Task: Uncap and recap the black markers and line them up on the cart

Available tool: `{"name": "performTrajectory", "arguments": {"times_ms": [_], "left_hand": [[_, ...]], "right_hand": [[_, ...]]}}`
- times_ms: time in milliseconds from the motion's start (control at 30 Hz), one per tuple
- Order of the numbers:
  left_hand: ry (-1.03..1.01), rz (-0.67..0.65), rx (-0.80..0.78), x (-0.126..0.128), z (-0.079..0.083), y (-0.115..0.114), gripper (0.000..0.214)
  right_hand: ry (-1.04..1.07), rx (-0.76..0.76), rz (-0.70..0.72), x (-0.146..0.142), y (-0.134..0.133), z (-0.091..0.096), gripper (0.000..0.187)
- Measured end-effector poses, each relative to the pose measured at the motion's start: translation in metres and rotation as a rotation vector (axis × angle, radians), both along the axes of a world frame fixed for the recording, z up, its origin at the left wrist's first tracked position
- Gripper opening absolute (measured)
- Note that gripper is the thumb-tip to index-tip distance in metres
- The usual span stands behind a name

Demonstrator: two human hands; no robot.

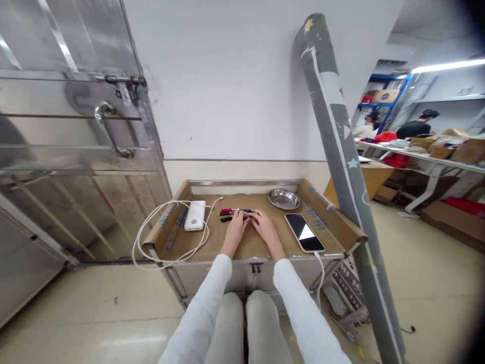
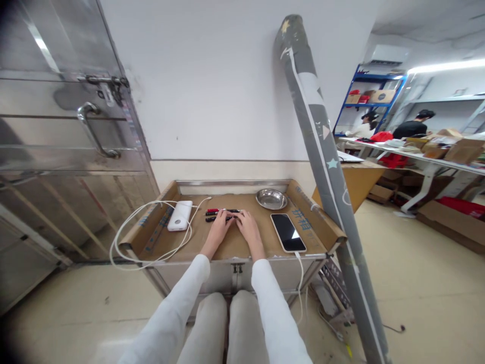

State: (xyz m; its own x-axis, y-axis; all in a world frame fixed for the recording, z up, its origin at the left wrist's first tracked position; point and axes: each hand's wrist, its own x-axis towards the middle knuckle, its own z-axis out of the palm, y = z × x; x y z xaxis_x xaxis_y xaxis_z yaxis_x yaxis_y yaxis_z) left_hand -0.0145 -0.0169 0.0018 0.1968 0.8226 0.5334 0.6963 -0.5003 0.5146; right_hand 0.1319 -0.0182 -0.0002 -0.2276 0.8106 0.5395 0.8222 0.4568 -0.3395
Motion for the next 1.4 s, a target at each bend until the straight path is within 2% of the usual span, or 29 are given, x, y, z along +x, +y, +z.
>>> {"name": "performTrajectory", "arguments": {"times_ms": [167, 333, 467, 633, 800, 1067, 1233, 1400], "left_hand": [[-0.161, -0.027, 0.050, 0.000, -0.001, 0.004, 0.010], [-0.309, -0.107, 0.040, 0.000, -0.001, 0.004, 0.017], [-0.355, -0.114, 0.046, 0.001, -0.001, 0.004, 0.022], [-0.346, -0.050, 0.120, -0.001, 0.002, 0.002, 0.024], [-0.363, 0.019, 0.199, -0.002, 0.007, -0.001, 0.018], [-0.350, 0.022, 0.142, -0.003, 0.011, -0.005, 0.014], [-0.286, 0.022, 0.120, -0.003, 0.007, -0.004, 0.011], [-0.053, -0.001, 0.099, -0.004, 0.003, -0.001, 0.011]], "right_hand": [[0.095, 0.011, 0.045, 0.001, 0.009, -0.007, 0.032], [0.182, 0.012, 0.068, 0.002, 0.009, -0.006, 0.031], [0.223, -0.015, 0.068, 0.002, 0.009, -0.007, 0.032], [0.235, -0.035, 0.032, 0.003, 0.013, -0.011, 0.035], [0.246, -0.058, -0.016, 0.003, 0.012, -0.011, 0.029], [0.220, -0.024, -0.053, 0.002, 0.008, -0.006, 0.023], [0.131, 0.031, -0.185, 0.002, 0.003, -0.005, 0.029], [0.137, 0.112, -0.342, 0.006, -0.002, -0.003, 0.035]]}}
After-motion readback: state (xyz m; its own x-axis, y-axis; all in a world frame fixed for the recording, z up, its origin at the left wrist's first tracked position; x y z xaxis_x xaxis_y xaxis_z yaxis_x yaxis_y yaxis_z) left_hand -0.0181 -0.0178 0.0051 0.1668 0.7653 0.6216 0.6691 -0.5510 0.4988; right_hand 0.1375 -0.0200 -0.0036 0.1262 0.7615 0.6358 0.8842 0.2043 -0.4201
